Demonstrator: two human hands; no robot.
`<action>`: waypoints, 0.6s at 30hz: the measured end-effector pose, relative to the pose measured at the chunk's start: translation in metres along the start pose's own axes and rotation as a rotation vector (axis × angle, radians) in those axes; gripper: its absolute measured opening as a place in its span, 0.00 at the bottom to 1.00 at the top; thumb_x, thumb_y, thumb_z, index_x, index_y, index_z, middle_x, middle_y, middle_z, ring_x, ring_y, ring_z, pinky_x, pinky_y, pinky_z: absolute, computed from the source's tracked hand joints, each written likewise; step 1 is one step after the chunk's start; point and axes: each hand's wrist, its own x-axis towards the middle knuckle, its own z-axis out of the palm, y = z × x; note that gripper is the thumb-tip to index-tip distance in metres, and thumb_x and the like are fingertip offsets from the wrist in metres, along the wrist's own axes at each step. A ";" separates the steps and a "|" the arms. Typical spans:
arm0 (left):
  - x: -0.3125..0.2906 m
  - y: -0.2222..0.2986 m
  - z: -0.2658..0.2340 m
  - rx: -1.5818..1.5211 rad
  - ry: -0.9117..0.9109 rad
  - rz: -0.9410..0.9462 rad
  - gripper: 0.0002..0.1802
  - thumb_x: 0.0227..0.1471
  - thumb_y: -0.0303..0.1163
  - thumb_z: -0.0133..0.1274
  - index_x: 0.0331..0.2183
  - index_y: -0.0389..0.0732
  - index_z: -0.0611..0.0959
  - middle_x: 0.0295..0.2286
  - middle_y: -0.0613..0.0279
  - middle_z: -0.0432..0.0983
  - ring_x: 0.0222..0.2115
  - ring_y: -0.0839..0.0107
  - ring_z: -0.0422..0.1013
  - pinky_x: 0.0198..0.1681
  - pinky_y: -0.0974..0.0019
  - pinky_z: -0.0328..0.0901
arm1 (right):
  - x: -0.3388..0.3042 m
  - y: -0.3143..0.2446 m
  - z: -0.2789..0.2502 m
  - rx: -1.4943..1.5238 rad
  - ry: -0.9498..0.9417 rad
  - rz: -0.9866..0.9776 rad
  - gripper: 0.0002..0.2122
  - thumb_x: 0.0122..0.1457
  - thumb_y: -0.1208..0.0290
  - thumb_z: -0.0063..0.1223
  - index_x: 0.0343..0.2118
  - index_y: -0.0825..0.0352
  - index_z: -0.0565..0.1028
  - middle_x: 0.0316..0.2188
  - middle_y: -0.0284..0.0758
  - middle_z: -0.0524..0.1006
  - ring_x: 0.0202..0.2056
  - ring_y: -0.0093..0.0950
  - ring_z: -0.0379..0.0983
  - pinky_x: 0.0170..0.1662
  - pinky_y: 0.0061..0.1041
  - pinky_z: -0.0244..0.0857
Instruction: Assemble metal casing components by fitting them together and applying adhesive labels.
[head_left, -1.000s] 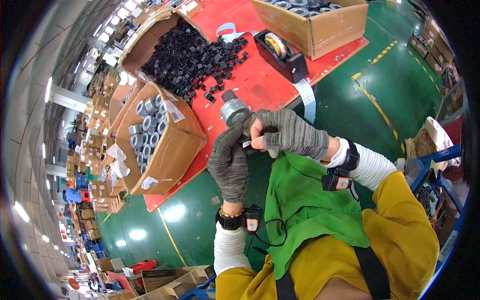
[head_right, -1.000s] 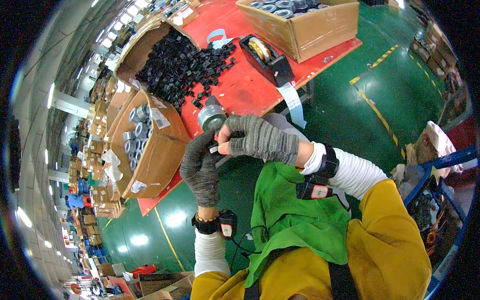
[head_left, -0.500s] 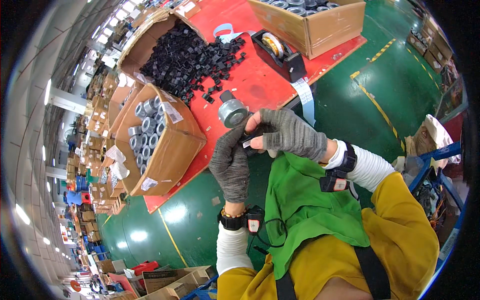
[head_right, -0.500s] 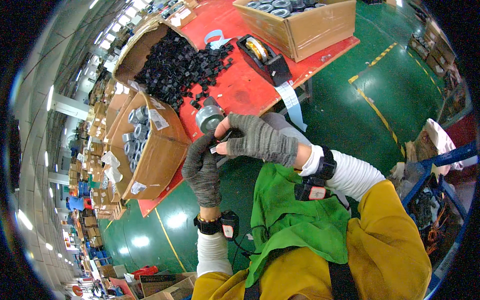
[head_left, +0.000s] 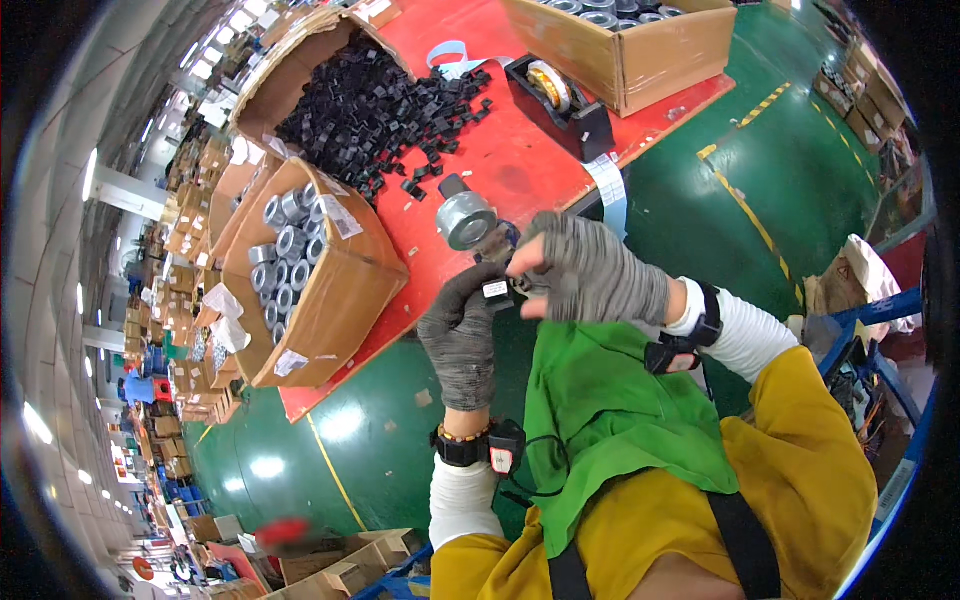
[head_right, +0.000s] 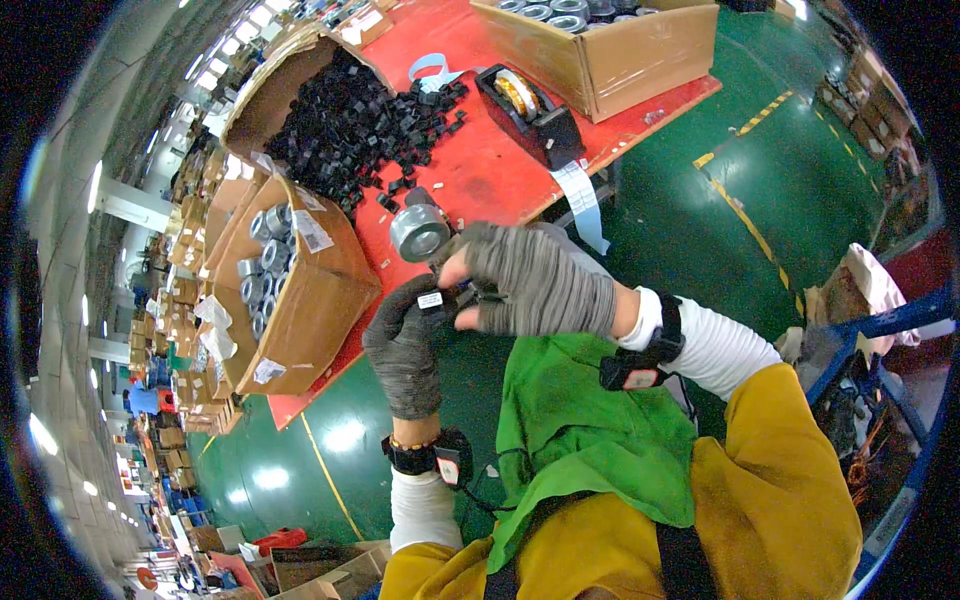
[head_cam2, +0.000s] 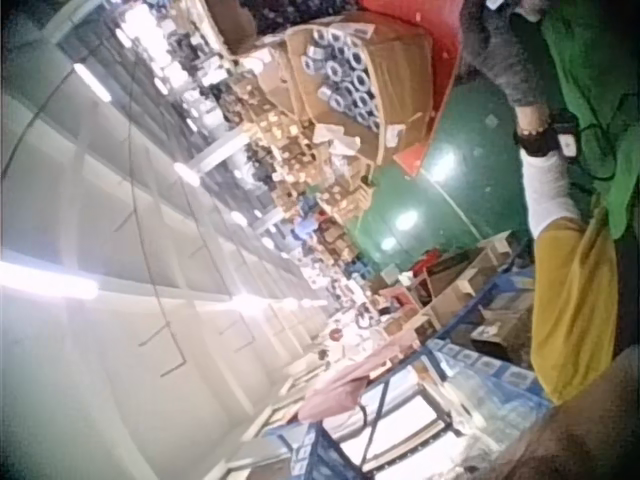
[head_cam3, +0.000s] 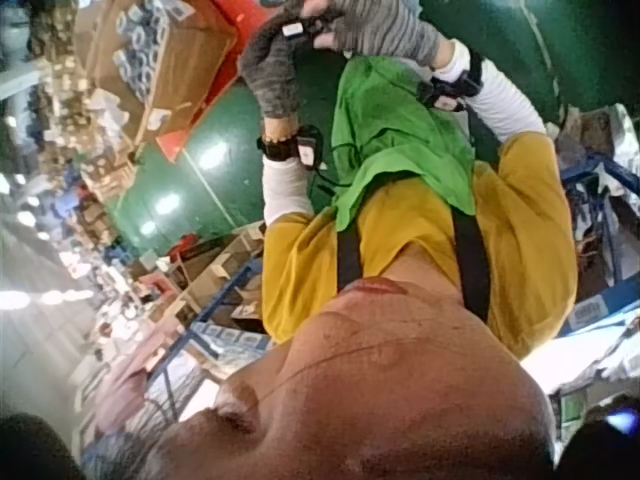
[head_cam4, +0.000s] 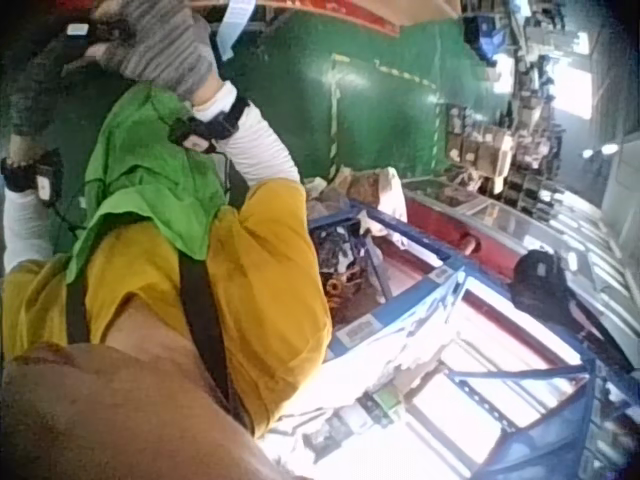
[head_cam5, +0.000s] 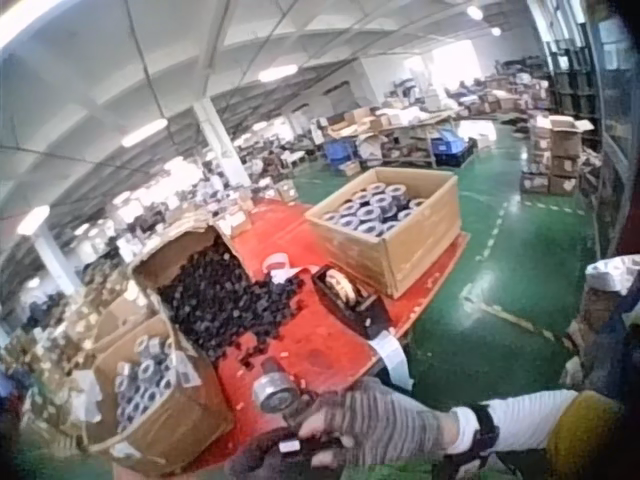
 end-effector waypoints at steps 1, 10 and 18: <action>0.002 0.001 0.000 0.038 -0.005 -0.012 0.11 0.48 0.20 0.46 0.36 0.33 0.78 0.31 0.62 0.75 0.32 0.76 0.69 0.37 0.73 0.65 | 0.004 -0.012 -0.007 -0.123 -0.125 -0.004 0.14 0.44 0.68 0.58 0.35 0.63 0.71 0.35 0.36 0.71 0.37 0.36 0.70 0.39 0.30 0.65; 0.012 0.027 0.001 0.015 0.055 0.039 0.13 0.49 0.25 0.49 0.40 0.34 0.75 0.32 0.60 0.74 0.31 0.76 0.70 0.34 0.74 0.65 | 0.017 0.003 0.011 0.306 0.073 0.462 0.10 0.50 0.71 0.54 0.35 0.65 0.70 0.25 0.30 0.72 0.28 0.18 0.69 0.30 0.20 0.63; 0.078 0.016 -0.017 -0.037 0.082 0.093 0.11 0.48 0.25 0.50 0.36 0.32 0.76 0.25 0.60 0.73 0.21 0.77 0.69 0.22 0.75 0.65 | 0.061 0.035 0.023 0.534 0.173 0.590 0.09 0.50 0.74 0.54 0.34 0.66 0.70 0.23 0.29 0.72 0.26 0.18 0.68 0.31 0.20 0.65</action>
